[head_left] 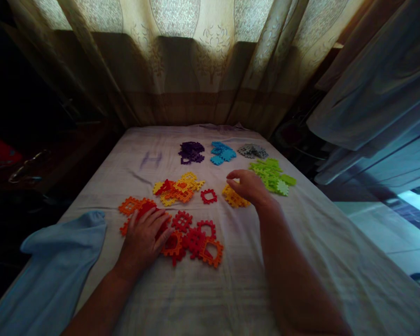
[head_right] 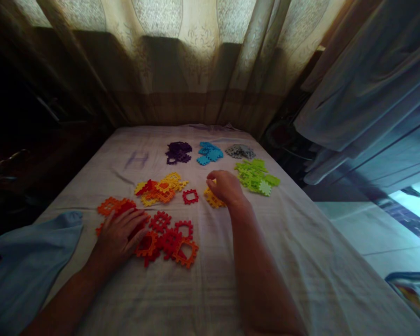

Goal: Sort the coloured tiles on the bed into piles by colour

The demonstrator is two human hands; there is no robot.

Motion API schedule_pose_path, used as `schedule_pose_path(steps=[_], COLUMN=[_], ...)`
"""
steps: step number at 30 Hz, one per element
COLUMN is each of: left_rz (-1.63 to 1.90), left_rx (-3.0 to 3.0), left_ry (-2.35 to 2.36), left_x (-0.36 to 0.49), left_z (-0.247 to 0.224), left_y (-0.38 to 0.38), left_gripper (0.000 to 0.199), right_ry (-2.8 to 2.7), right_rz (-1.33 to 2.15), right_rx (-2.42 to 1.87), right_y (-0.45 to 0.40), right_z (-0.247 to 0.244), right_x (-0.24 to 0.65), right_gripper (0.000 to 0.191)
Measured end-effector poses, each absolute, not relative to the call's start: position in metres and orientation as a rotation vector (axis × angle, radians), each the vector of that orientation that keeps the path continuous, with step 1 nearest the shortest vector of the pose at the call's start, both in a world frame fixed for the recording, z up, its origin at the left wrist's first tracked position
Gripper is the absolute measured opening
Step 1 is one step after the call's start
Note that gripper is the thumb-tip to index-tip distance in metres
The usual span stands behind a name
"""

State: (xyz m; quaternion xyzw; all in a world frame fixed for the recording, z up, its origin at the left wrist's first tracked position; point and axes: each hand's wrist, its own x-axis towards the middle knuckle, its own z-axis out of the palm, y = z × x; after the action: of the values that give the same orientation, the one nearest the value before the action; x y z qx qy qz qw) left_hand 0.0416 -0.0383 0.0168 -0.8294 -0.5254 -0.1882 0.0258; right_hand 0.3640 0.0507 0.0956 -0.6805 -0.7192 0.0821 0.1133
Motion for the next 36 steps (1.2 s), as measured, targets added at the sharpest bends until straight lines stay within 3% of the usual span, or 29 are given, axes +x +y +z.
schedule_pose_path(steps=[9, 15, 21, 31, 36], left_rz=[-0.605, -0.632, -0.644, -0.586, -0.583], left_rx=[-2.559, -2.551, -2.542, -2.554, -2.559], left_ry=[-1.636, -1.653, -1.648, -1.646, -1.649], left_x=[0.042, 0.045, 0.047, 0.045, 0.045], left_z=[0.016, 0.018, 0.02, 0.018, 0.018], left_y=[-0.04, -0.041, -0.042, -0.042, -0.042], left_gripper=[0.042, 0.045, 0.044, 0.046, 0.046], right_ry=[-2.529, -2.463, -2.409, -2.537, -2.359], right_rz=[0.322, 0.661, 0.262, 0.151, 0.145], right_rx=[-1.945, -1.485, -1.411, -1.44, -1.442], right_y=[0.037, 0.032, 0.038, 0.038, 0.049], right_z=[0.08, 0.075, 0.057, 0.046, 0.055], right_x=[0.29, 0.268, 0.258, 0.248, 0.262], right_gripper=[0.03, 0.023, 0.03, 0.044, 0.033])
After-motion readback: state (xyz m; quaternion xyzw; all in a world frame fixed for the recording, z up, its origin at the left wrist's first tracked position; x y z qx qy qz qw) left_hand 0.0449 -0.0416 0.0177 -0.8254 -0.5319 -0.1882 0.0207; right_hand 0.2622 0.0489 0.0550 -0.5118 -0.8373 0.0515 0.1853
